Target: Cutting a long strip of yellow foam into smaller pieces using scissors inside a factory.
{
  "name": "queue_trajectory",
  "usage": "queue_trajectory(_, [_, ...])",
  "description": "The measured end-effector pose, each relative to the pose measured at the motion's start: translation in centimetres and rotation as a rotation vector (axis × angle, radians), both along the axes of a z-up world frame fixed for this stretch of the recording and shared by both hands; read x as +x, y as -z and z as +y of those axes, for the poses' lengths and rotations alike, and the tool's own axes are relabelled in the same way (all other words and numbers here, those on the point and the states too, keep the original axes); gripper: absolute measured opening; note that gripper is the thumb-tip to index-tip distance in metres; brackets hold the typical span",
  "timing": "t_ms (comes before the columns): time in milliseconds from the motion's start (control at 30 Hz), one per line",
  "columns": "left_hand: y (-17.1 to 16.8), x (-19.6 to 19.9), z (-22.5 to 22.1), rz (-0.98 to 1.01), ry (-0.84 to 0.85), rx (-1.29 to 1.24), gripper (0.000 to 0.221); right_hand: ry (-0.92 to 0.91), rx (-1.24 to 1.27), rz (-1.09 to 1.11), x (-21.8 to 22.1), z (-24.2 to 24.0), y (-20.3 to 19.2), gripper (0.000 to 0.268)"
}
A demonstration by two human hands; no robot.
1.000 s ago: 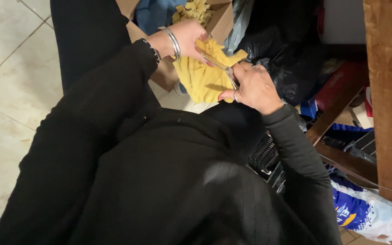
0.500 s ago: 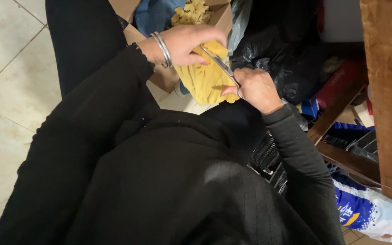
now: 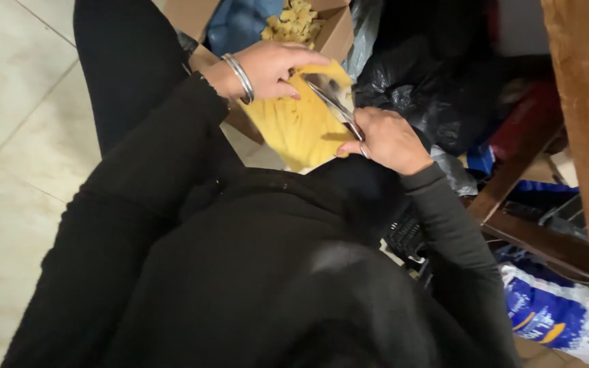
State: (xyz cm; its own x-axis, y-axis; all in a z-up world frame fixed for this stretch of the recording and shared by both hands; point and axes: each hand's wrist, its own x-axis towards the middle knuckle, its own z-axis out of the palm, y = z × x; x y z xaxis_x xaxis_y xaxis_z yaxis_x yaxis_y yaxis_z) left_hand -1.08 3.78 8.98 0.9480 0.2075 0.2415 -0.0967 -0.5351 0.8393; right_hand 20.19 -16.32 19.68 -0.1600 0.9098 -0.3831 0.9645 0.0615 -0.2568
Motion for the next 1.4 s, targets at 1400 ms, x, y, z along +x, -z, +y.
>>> queue_trajectory(1400, [8.3, -0.3, -0.3, 0.731, -0.048, 0.182, 0.062, 0.808, -0.127, 0.813, -2.9, 1.8, 17.0, 0.028])
